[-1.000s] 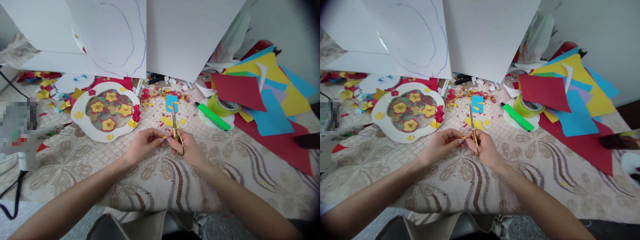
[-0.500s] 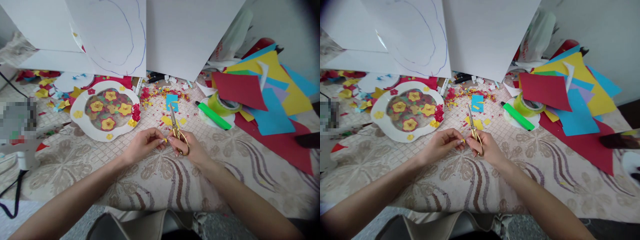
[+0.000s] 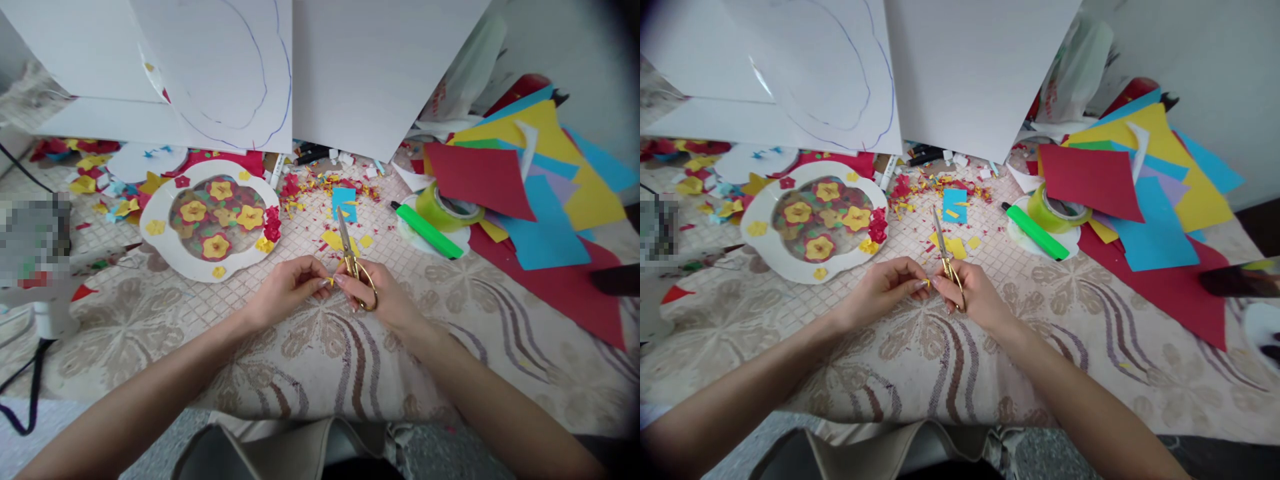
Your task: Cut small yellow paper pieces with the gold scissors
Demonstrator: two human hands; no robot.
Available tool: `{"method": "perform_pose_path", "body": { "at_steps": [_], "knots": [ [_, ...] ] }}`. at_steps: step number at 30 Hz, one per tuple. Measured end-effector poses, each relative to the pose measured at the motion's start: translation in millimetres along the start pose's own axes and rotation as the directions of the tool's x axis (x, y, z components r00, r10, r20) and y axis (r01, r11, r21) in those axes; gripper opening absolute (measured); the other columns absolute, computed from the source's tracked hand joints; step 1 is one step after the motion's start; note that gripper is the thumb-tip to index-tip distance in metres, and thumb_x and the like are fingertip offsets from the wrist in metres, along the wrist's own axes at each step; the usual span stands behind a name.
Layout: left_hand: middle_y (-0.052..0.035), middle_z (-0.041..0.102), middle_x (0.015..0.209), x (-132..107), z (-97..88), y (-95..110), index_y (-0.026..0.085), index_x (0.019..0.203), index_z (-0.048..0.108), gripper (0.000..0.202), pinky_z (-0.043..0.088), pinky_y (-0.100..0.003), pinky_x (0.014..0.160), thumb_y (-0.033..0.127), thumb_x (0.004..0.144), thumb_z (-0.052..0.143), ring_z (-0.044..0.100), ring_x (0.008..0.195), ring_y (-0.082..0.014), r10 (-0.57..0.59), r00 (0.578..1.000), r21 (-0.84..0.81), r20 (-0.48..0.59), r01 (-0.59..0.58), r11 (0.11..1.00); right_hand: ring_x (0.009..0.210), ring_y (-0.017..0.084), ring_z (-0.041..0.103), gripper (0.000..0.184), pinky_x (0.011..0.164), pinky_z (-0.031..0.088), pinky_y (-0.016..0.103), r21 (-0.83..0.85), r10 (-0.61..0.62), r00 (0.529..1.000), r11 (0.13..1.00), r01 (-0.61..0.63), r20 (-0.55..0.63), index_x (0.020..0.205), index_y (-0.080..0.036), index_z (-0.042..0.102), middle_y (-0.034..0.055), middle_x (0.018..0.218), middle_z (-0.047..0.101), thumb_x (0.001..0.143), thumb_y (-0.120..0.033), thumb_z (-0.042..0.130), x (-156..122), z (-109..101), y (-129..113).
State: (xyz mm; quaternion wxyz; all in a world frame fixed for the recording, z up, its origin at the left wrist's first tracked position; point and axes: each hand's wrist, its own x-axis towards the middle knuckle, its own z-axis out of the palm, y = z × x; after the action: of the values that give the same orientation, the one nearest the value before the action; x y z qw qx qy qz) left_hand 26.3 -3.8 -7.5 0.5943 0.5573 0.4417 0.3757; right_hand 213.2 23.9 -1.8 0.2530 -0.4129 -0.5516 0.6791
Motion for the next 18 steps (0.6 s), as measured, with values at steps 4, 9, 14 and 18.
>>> {"method": "perform_pose_path", "body": {
  "at_steps": [4, 9, 14, 18],
  "knots": [
    [-0.0028, 0.064, 0.072, -0.3, 0.8, 1.2, 0.013, 0.085, 0.057, 0.009, 0.051, -0.024, 0.065, 0.022, 0.085, 0.054, 0.062, 0.068, -0.0109, -0.006, 1.000, -0.006, -0.003, 0.006, 1.000, 0.045, 0.008, 0.042, 0.016, 0.043, 0.036, 0.020, 0.005, -0.011, 1.000, 1.000, 0.011, 0.001, 0.083, -0.017, 0.056, -0.0056, 0.057, 0.046, 0.083, -0.032, 0.060, 0.0, -0.8, 0.6],
    [-0.0028, 0.064, 0.071, -0.6, 1.9, 2.0, 0.013, 0.084, 0.058, 0.009, 0.051, -0.024, 0.064, 0.021, 0.084, 0.055, 0.062, 0.067, -0.0108, -0.012, 1.000, -0.013, -0.009, 0.012, 1.000, 0.045, 0.008, 0.042, 0.015, 0.042, 0.034, 0.019, 0.010, -0.001, 1.000, 1.000, 0.001, -0.004, 0.082, -0.017, 0.056, -0.0056, 0.057, 0.046, 0.083, -0.031, 0.060, 0.0, -0.7, 0.6],
    [-0.0031, 0.064, 0.072, -0.3, 1.5, -0.1, 0.013, 0.084, 0.058, 0.010, 0.050, -0.024, 0.064, 0.022, 0.084, 0.055, 0.062, 0.067, -0.0108, -0.014, 1.000, -0.011, -0.005, 0.013, 1.000, 0.044, 0.008, 0.042, 0.014, 0.042, 0.036, 0.019, -0.010, 0.002, 1.000, 1.000, -0.002, -0.011, 0.081, -0.016, 0.056, -0.0057, 0.056, 0.046, 0.081, -0.029, 0.061, -0.6, 0.5, -2.2],
    [-0.0029, 0.064, 0.072, 0.0, 1.6, 0.4, 0.011, 0.084, 0.057, 0.010, 0.050, -0.023, 0.064, 0.021, 0.083, 0.056, 0.062, 0.067, -0.0107, -0.026, 1.000, -0.030, -0.003, 0.026, 0.999, 0.044, 0.008, 0.043, 0.014, 0.043, 0.037, 0.019, -0.068, 0.019, 1.000, 0.997, -0.020, -0.019, 0.080, -0.016, 0.055, -0.0054, 0.054, 0.047, 0.081, -0.029, 0.060, -0.8, 0.7, -4.6]
  ]
}}
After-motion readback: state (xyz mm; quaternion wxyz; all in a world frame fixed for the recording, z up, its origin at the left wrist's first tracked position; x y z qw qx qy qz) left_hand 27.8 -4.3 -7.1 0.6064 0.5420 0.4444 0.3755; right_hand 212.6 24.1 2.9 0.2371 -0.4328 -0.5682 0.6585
